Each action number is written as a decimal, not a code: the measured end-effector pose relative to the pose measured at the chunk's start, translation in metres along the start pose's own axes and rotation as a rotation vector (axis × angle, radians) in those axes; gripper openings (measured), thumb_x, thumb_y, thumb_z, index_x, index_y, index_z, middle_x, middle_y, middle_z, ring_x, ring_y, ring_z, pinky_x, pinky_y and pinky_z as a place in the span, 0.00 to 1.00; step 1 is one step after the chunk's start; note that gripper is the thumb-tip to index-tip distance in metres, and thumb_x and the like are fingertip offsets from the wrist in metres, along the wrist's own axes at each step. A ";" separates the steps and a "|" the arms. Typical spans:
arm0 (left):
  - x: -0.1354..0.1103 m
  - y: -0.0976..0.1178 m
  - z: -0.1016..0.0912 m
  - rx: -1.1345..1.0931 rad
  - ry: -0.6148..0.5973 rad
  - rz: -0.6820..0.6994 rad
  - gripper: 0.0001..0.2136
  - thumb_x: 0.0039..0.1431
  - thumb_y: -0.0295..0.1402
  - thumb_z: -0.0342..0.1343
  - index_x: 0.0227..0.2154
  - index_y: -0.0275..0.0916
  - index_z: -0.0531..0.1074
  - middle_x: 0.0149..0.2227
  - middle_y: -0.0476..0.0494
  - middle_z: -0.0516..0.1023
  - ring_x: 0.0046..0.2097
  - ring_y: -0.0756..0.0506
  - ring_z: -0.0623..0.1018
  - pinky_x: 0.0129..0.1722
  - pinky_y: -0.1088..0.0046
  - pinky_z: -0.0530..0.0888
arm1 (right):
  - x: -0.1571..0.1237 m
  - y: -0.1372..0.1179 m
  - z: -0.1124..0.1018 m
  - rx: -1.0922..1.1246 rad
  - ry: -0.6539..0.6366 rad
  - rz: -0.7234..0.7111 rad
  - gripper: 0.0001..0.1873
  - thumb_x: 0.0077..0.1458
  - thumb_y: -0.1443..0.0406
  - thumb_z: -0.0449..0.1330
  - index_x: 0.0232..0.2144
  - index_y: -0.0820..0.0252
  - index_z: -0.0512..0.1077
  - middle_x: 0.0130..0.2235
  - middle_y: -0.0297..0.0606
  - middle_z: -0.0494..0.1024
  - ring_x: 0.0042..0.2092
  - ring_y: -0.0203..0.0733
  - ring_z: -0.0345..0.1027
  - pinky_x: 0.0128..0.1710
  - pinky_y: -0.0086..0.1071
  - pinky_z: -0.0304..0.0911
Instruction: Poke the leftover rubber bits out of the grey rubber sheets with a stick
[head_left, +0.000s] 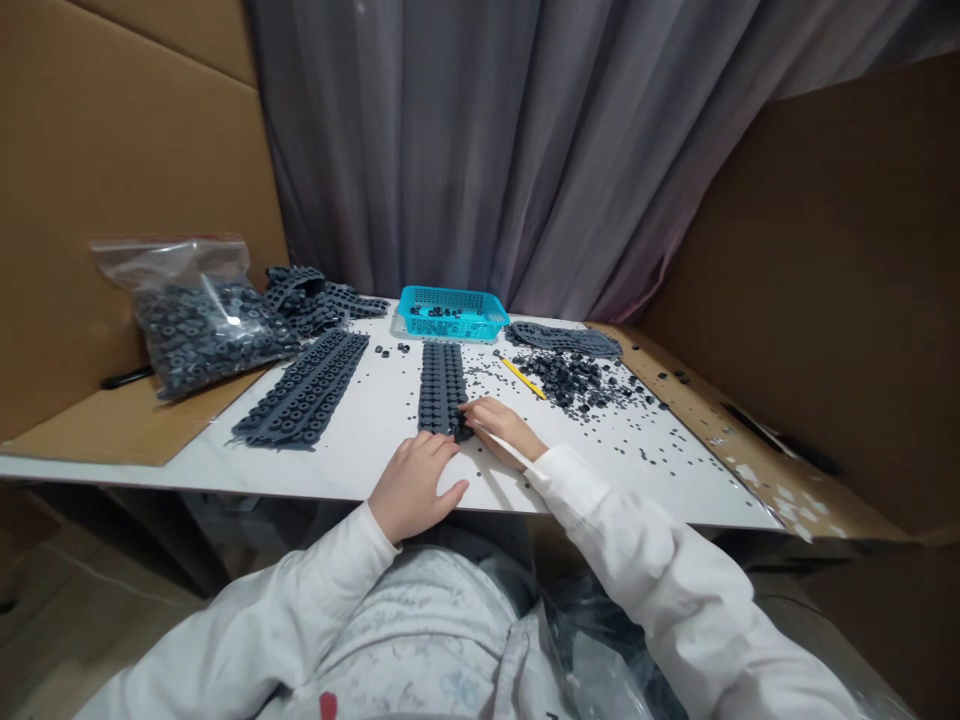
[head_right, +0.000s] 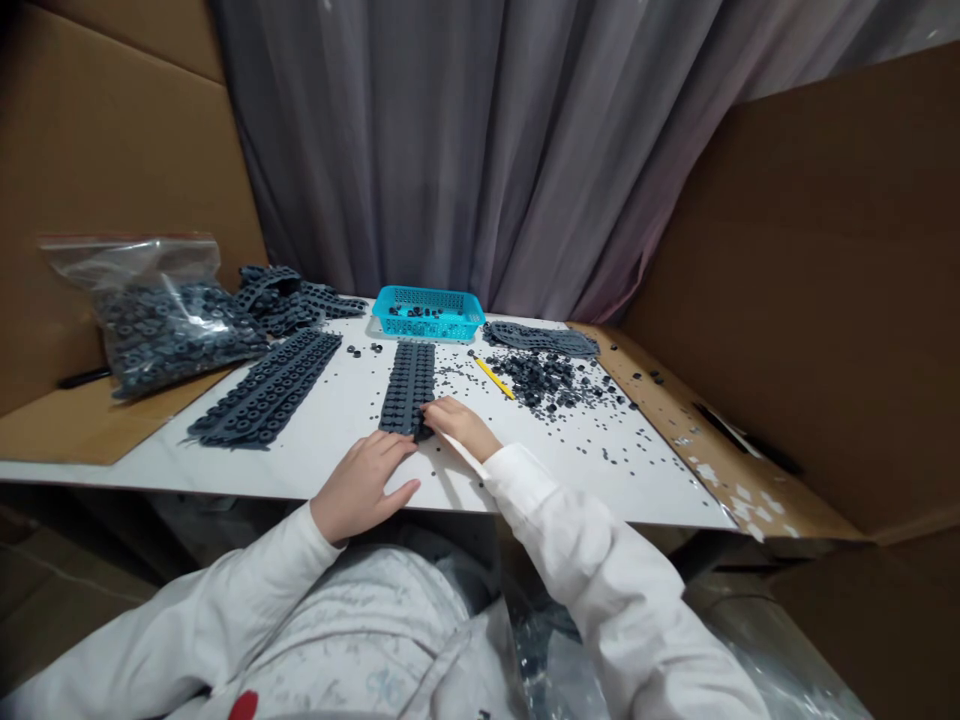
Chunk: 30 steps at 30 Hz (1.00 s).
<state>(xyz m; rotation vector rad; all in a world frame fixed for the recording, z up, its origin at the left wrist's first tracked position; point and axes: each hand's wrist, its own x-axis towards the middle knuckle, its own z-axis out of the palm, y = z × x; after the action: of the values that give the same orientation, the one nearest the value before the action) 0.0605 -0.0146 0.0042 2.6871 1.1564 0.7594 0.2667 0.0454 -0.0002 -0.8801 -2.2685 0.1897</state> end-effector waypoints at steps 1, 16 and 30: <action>0.000 0.000 0.000 -0.001 -0.002 0.002 0.16 0.57 0.37 0.55 0.47 0.38 0.69 0.49 0.39 0.73 0.50 0.38 0.70 0.48 0.58 0.68 | 0.000 0.002 -0.001 -0.017 0.045 0.047 0.10 0.63 0.63 0.49 0.36 0.57 0.70 0.43 0.46 0.76 0.46 0.47 0.69 0.47 0.42 0.66; -0.002 -0.002 0.000 -0.029 -0.003 -0.014 0.17 0.58 0.38 0.54 0.49 0.39 0.69 0.52 0.38 0.70 0.53 0.38 0.68 0.50 0.57 0.67 | -0.003 0.000 -0.006 0.380 0.120 0.277 0.12 0.57 0.56 0.57 0.32 0.58 0.68 0.50 0.48 0.74 0.53 0.49 0.68 0.52 0.46 0.61; -0.001 -0.001 0.000 -0.004 -0.019 -0.025 0.18 0.58 0.38 0.54 0.50 0.38 0.68 0.53 0.37 0.69 0.53 0.37 0.67 0.51 0.56 0.67 | 0.000 0.000 -0.003 0.217 -0.033 0.062 0.11 0.61 0.57 0.54 0.34 0.57 0.70 0.44 0.46 0.78 0.50 0.47 0.69 0.50 0.44 0.64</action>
<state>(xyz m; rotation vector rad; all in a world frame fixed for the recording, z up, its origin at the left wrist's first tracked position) 0.0590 -0.0147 0.0037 2.6655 1.1799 0.7296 0.2688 0.0454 0.0019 -0.8378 -2.2012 0.4720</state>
